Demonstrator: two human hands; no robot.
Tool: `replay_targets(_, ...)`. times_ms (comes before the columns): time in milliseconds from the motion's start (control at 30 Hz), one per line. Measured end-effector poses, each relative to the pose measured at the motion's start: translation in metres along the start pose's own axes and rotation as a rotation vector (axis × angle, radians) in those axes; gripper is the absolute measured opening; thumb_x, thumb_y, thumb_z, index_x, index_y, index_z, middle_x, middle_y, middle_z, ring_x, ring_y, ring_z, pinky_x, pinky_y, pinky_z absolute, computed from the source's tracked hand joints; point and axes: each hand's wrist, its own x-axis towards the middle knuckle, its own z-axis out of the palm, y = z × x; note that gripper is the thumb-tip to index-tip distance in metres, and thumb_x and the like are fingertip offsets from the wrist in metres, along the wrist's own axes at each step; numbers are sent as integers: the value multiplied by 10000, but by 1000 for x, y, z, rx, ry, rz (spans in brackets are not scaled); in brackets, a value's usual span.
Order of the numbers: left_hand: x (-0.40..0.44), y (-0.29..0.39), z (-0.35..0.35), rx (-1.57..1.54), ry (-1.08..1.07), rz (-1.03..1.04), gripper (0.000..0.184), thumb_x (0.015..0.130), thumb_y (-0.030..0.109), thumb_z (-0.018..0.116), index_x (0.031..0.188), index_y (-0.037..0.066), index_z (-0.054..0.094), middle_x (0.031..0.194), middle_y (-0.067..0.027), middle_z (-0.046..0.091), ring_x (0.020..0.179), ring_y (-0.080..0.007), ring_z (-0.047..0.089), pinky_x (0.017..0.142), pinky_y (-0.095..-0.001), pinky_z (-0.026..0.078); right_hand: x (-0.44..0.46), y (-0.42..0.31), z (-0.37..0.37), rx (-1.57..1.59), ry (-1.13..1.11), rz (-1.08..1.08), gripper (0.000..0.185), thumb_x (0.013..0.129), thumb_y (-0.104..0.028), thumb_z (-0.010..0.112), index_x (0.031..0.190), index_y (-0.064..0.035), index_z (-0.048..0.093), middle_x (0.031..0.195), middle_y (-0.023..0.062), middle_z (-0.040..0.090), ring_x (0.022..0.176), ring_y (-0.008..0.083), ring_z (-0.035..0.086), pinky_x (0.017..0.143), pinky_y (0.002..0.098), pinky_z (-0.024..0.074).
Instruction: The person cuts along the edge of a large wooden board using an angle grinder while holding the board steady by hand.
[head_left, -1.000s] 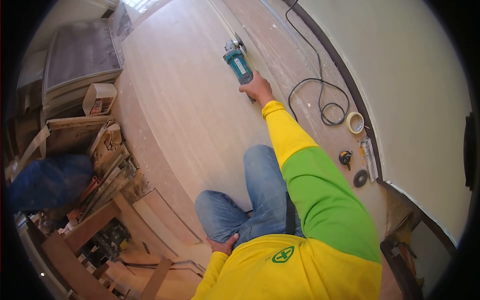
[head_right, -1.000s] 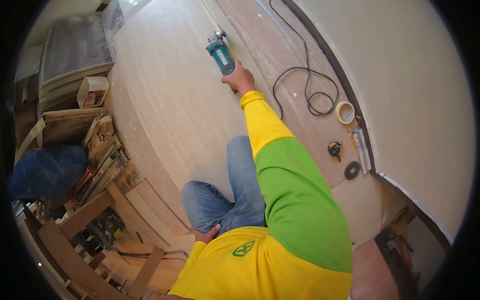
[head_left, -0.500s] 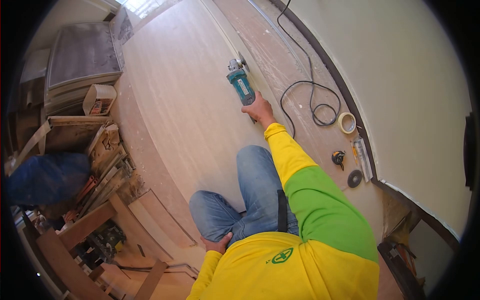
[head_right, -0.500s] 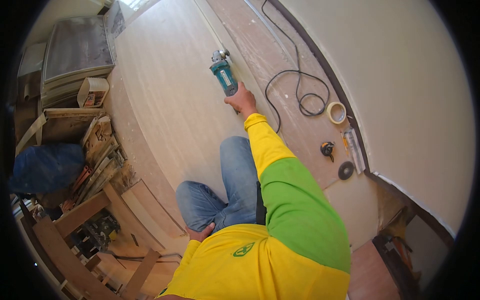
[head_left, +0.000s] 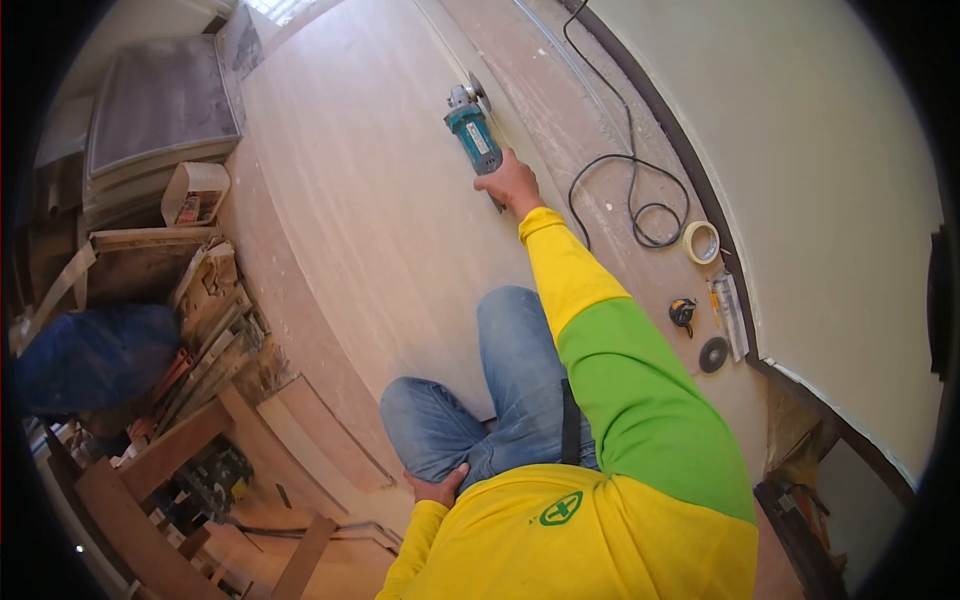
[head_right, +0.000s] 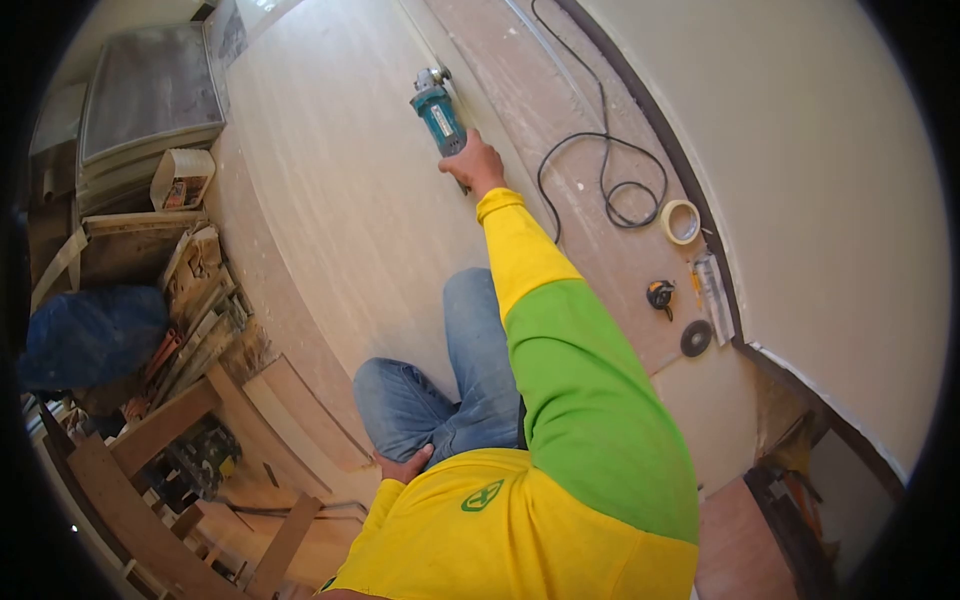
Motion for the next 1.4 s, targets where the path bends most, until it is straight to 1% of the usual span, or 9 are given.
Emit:
replay_targets(167,3,-3,1,-44,3,19,1578,496,588,945,1583,-40,-10,1533,-356,351,1406,-441,415,1168,-423,354,17,-9,3,5,31,-22,803,686,-386,801,1366,-67,517,1243,213,680,1150,378,660,1006,421,516)
replay_targets(367,1,2,0,-35,-14,11,1582,499,585,947,1586,-36,-21,1542,-357,334,1420,-443,396,1180,-417,334,22,-8,4,-16,10,-14,781,696,-382,800,1361,-77,528,1259,210,674,1155,367,660,1008,411,515)
replay_targets(500,-1,-1,1,-33,8,15,1588,503,591,948,1584,-40,-28,1546,-357,331,1426,-440,390,1184,-417,327,18,-10,2,9,28,-29,787,694,-359,809,1365,-70,515,1263,206,668,1158,368,654,1011,395,508)
replay_targets(567,-11,12,-4,-4,-13,-44,1589,507,598,946,1582,-47,-31,1549,-361,327,1428,-441,390,1184,-417,327,12,-7,2,21,36,-30,795,696,-360,810,1371,-71,507,1269,207,666,1160,369,654,1011,395,508)
replay_targets(667,-6,5,-3,-22,-17,5,1590,510,607,940,1582,-52,-33,1550,-365,325,1425,-444,394,1183,-416,331,-4,7,4,6,37,-28,784,706,-371,795,1373,-77,508,1232,216,686,1144,385,661,997,419,517)
replay_targets(800,0,-3,0,-33,-30,30,1589,514,616,934,1583,-50,-33,1549,-368,325,1423,-447,398,1180,-412,337,-28,29,3,-24,24,-8,823,683,-367,798,1388,-76,489,1255,218,670,1144,377,660,1005,406,512)
replay_targets(867,-4,2,-1,30,0,-24,1593,512,624,931,1584,-49,-35,1549,-368,325,1422,-446,399,1179,-412,341,-38,37,2,-17,-9,5,831,678,-372,793,1391,-76,486,1243,223,673,1137,383,661,1000,416,514)
replay_targets(967,-6,3,-1,11,3,-16,1598,506,628,931,1584,-47,-35,1550,-367,325,1422,-446,399,1179,-414,342,-45,43,5,-18,25,-6,837,677,-379,795,1391,-74,483,1236,224,676,1138,389,659,997,422,516)
replay_targets(1400,-4,1,1,-45,2,17,1604,490,601,948,1586,-36,-34,1554,-360,315,1433,-436,384,1182,-417,334,-26,25,2,2,14,1,840,691,-369,796,1409,-71,476,1255,228,667,1157,391,649,1007,412,512)
